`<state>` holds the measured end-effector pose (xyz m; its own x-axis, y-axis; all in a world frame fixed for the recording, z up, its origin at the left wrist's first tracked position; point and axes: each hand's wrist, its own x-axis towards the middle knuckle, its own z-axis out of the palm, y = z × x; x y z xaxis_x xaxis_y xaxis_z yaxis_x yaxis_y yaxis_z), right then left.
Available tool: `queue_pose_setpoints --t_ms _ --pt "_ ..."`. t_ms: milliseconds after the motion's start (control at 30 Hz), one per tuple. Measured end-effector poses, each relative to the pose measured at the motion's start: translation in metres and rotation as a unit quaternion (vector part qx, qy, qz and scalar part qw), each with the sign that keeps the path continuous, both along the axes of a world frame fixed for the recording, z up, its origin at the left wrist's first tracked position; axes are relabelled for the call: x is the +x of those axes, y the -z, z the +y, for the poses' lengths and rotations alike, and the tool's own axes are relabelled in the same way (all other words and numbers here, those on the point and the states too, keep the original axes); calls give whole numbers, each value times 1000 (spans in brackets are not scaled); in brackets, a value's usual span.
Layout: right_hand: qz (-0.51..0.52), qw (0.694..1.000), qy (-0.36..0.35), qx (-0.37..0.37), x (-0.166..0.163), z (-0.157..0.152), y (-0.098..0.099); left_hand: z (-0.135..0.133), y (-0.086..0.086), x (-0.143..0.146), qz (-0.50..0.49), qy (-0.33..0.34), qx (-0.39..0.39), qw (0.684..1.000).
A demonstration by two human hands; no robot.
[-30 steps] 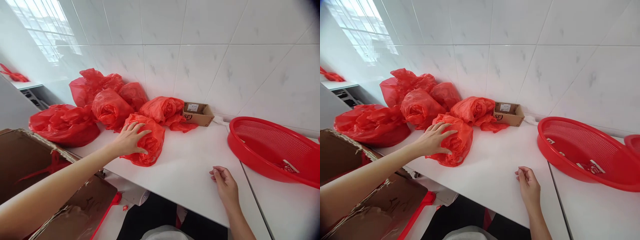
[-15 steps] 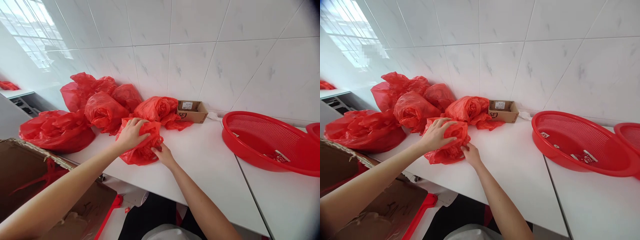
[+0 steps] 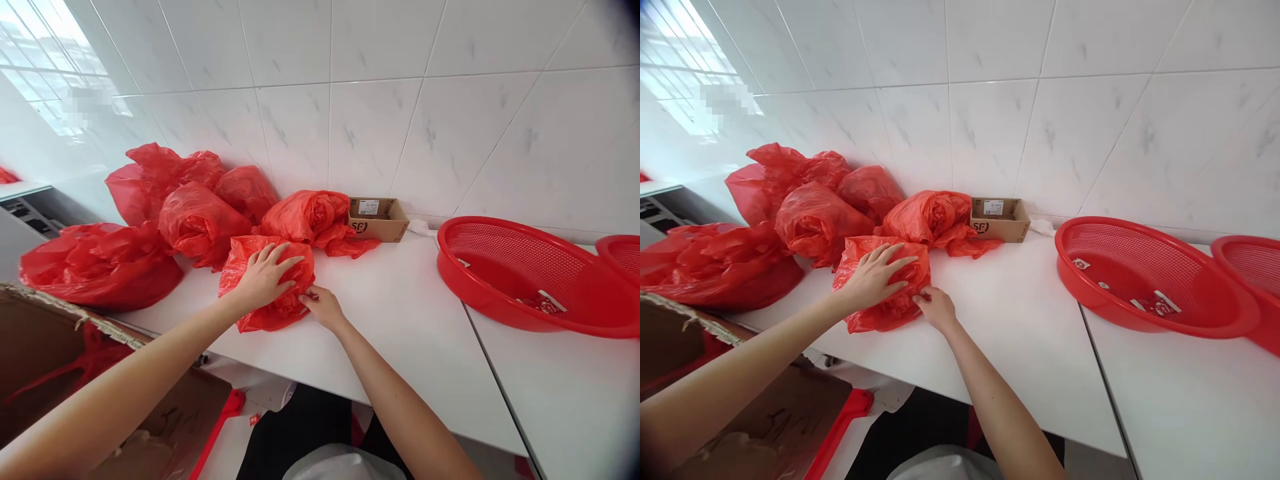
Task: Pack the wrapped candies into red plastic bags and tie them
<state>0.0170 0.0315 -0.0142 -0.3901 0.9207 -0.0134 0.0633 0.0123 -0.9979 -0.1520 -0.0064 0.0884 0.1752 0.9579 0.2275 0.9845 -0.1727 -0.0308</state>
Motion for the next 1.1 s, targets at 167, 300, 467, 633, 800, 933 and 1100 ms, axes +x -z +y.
queue_pose_setpoints --t_ms 167,300,467,633,800,933,1100 --pt "100 988 115 -36 57 17 -10 7 17 -18 48 -34 0 998" --pt "137 967 212 -37 122 9 -20 10 16 -23 61 -45 5 997" --pt "139 955 262 -5 151 -26 -30 0 -10 28 -43 11 77 996" --pt "179 946 262 67 137 -54 -48 -5 4 110 -391 105 -146 902" --pt "233 930 282 35 149 -64 -46 -2 38 150 -621 109 -306 714" --pt "280 897 341 15 192 -63 -38 -17 61 140 -682 54 -296 666" --pt "268 864 426 33 231 -65 -50 -35 83 109 -724 -43 -235 647"
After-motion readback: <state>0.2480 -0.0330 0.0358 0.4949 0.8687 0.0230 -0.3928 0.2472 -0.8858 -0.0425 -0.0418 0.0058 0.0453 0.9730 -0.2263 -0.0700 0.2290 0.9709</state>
